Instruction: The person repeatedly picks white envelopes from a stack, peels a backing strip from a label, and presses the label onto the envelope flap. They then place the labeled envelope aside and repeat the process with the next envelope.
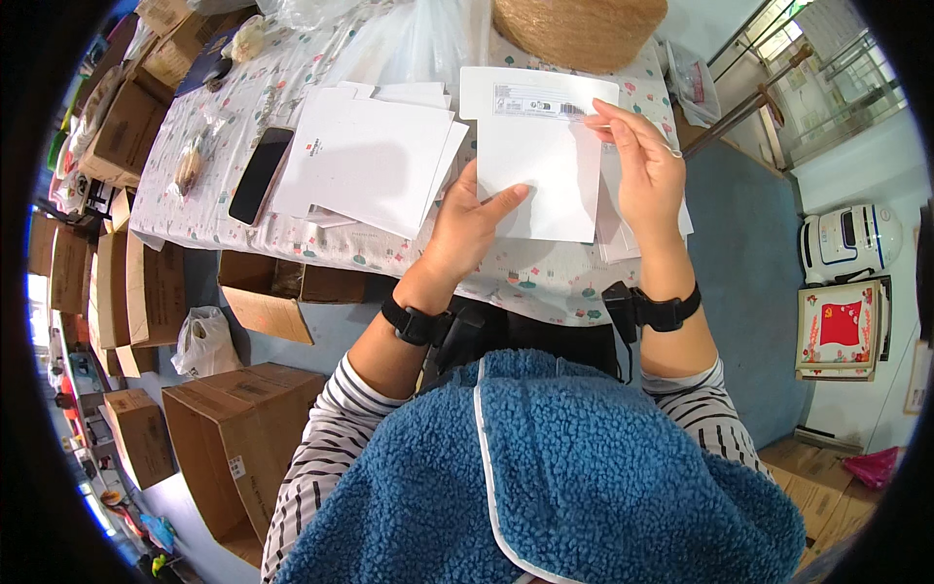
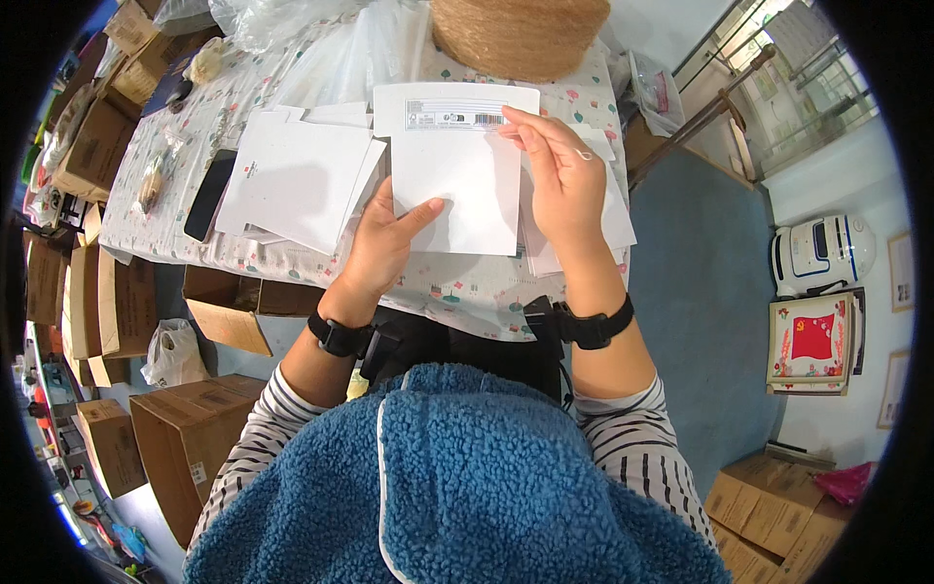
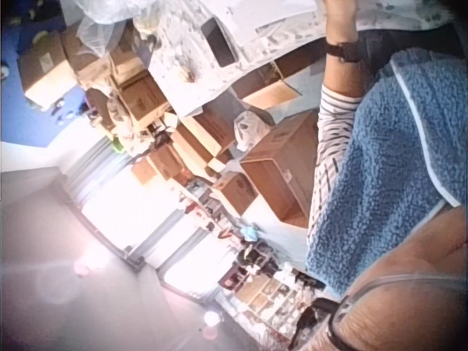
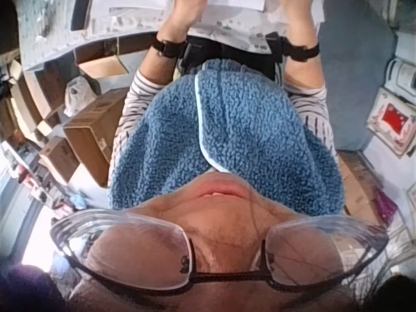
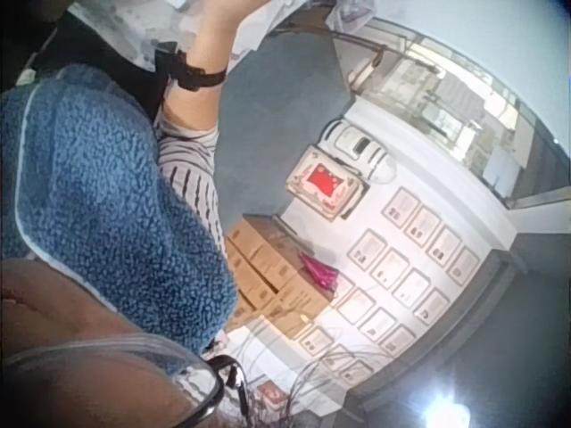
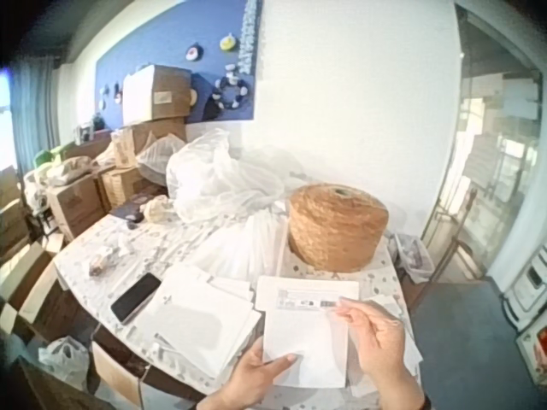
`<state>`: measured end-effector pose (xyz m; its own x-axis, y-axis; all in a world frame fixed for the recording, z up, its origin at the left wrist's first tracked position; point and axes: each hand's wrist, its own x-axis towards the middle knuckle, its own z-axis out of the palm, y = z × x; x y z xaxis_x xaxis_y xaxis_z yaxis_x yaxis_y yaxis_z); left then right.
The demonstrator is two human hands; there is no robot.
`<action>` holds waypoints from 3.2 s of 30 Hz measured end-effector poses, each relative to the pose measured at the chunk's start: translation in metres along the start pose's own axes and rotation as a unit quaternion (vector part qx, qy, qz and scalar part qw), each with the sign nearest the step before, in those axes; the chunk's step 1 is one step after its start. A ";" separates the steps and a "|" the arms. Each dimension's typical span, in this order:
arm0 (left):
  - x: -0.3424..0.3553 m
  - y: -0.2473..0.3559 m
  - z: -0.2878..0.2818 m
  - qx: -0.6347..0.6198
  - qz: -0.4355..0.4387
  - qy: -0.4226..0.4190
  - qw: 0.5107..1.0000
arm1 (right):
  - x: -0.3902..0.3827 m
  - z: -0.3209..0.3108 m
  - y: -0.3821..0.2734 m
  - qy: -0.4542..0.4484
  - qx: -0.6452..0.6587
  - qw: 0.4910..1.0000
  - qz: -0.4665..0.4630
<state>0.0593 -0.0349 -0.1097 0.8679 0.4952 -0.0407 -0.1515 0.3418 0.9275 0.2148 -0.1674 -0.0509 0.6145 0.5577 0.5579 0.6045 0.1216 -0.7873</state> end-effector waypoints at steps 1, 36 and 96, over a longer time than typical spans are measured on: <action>0.000 0.000 0.000 0.004 0.004 0.001 1.000 | -0.001 -0.002 -0.001 -0.013 -0.016 1.000 -0.002; 0.001 -0.003 0.000 -0.014 0.028 -0.016 0.999 | -0.006 0.007 -0.002 0.009 0.081 0.992 0.096; 0.000 0.003 -0.001 -0.025 0.098 -0.055 0.993 | -0.005 0.047 -0.012 -0.059 -0.031 0.997 -0.038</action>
<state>0.0587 -0.0328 -0.1078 0.8649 0.4675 0.1828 -0.3447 0.2883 0.8934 0.1805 -0.1325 -0.0565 0.5039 0.6422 0.5777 0.6794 0.1184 -0.7242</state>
